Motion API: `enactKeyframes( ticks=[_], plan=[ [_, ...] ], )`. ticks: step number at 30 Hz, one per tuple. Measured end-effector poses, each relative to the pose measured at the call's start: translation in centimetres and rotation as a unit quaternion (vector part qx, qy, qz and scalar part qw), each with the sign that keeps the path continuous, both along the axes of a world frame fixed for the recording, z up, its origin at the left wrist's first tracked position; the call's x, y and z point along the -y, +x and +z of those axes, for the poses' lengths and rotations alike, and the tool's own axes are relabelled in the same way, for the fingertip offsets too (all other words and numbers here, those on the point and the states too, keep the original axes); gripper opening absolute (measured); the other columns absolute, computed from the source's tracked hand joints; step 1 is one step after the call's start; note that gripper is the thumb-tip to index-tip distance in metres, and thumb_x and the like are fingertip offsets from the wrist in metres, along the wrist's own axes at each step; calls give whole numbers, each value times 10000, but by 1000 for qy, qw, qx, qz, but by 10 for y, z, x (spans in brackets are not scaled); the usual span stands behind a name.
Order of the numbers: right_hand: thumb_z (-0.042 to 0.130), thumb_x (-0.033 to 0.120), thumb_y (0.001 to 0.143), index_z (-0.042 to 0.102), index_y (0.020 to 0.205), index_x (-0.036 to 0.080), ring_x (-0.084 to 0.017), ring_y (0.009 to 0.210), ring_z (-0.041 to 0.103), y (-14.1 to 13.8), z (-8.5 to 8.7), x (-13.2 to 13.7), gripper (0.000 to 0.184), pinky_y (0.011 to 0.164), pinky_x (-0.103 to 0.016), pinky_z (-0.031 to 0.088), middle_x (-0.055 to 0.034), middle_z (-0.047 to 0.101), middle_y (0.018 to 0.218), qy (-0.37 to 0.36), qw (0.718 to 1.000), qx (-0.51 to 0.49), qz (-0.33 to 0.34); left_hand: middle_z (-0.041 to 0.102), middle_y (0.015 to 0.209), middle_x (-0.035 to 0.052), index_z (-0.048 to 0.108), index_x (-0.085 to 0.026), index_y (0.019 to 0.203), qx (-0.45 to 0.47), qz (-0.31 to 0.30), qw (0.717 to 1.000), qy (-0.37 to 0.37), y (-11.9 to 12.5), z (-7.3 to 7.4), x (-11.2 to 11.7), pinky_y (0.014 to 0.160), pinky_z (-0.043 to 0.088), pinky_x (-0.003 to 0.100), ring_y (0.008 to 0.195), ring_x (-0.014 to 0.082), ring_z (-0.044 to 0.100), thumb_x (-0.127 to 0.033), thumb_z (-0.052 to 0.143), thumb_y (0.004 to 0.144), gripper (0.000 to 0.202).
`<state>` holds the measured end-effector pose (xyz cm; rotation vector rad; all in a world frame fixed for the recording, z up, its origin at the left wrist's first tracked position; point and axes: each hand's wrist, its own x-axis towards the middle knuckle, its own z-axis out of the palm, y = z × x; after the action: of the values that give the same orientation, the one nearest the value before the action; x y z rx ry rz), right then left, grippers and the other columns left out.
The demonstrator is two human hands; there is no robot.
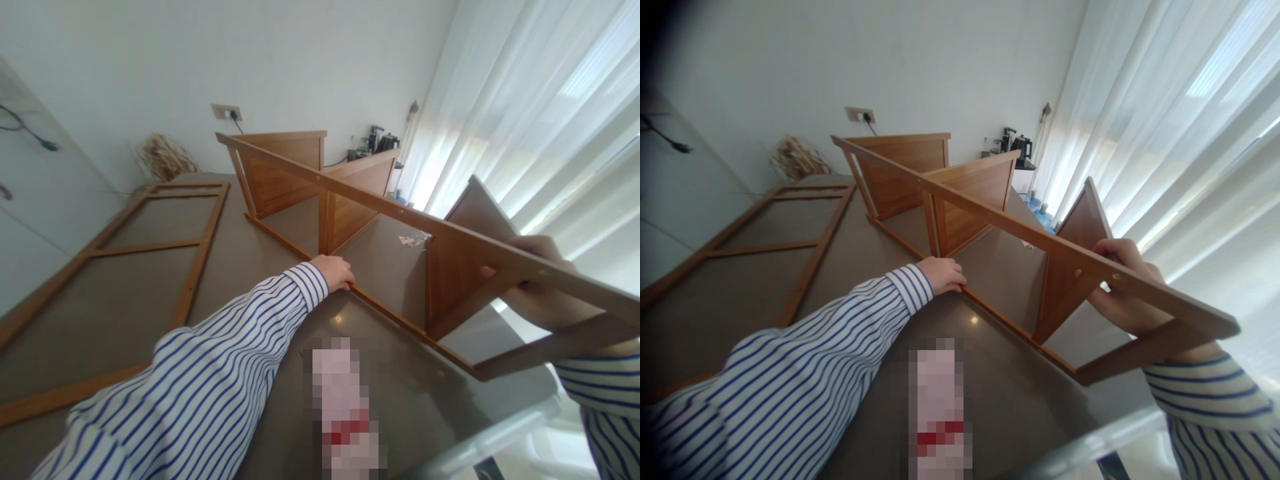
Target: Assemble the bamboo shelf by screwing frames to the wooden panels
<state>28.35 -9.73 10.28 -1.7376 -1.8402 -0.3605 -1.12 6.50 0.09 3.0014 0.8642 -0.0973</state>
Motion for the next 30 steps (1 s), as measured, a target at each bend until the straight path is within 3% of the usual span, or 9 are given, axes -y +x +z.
enactKeyframes(
  ticks=[9,16,20,24,27,30],
  plan=[
    [586,332,713,388,1003,278,-241,659,621,16,-3,2,355,551,-293,425,-38,625,774,-30,999,32,5,659,1005,19,681,-305,972,-6,8,1000,3,0,-7,-2,663,409,267,933,194,557,-330,536,843,196],
    [606,360,725,391,1018,252,-208,594,608,9,1,6,379,509,-262,413,-23,615,720,-62,998,13,28,661,1027,20,679,-301,989,-23,12,1000,-9,-3,-8,-8,704,418,251,950,186,570,-334,542,839,206],
    [566,407,754,412,959,250,-202,531,587,7,8,4,301,463,-257,393,-6,602,652,-105,993,26,43,666,1007,31,680,-277,988,-27,26,999,-7,-2,-5,1,727,435,258,956,197,582,-325,544,825,217],
    [543,432,771,417,954,242,-199,512,578,11,12,-1,292,458,-259,390,-2,601,641,-115,990,50,61,642,1110,66,578,-228,1188,63,25,998,-17,20,8,30,824,449,307,997,221,591,-364,493,840,383],
    [521,423,787,430,949,233,-197,518,581,13,14,-3,266,459,-252,383,2,591,625,-114,989,68,71,654,1094,72,501,-198,1268,127,20,989,-78,52,21,53,828,458,304,974,214,614,-432,403,882,462],
    [507,405,789,440,956,229,-193,504,572,12,15,-3,251,453,-246,365,7,581,607,-116,987,85,67,629,1158,91,417,-179,1333,148,14,980,-136,86,26,67,822,467,299,978,230,621,-557,475,820,640]
  ],
)
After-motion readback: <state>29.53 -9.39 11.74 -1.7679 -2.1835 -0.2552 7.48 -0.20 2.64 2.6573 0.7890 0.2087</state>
